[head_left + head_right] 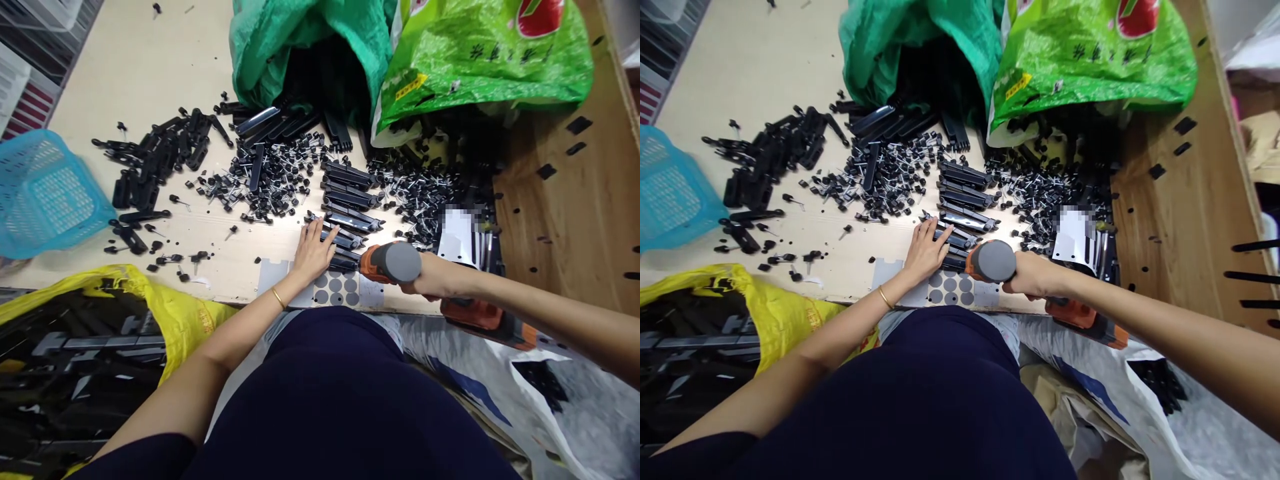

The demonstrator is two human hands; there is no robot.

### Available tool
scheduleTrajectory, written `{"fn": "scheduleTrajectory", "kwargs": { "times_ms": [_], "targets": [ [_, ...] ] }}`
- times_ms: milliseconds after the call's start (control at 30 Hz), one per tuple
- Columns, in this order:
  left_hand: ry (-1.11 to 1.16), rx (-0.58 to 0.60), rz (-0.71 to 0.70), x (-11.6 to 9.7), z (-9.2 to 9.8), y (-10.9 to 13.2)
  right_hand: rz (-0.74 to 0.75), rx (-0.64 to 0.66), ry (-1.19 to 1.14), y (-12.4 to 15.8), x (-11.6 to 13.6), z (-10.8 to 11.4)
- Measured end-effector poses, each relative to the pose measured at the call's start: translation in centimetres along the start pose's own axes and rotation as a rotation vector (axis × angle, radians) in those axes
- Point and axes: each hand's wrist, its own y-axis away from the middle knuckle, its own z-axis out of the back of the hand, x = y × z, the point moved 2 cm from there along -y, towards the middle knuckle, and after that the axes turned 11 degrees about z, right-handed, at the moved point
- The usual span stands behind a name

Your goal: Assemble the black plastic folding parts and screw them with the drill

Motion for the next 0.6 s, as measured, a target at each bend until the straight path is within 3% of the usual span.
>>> {"fn": "scheduleTrajectory", "kwargs": {
  "times_ms": [167,333,400,500,600],
  "targets": [
    [-0.001,-0.006,-0.041,0.5,-0.1,-0.2,0.027,-0.033,-0.007,-0.4,-0.2,-0.9],
    [0.039,-0.064,-0.091,0.5,1.4,0.0,0.08,-0.117,-0.194,1.1,-2.0,-1.5],
    [0.116,-0.078,-0.178,-0.4,1.8,0.7,0.128,-0.233,-0.308,2.9,-3.2,-1.5],
    [0.239,-0.002,-0.327,-2.5,1.2,1.6,0.19,-0.458,-0.472,5.9,-5.3,-2.0],
    [0.272,0.081,-0.344,-4.1,-0.2,1.5,0.212,-0.741,-0.585,8.1,-7.5,-3.0]
  ]
}}
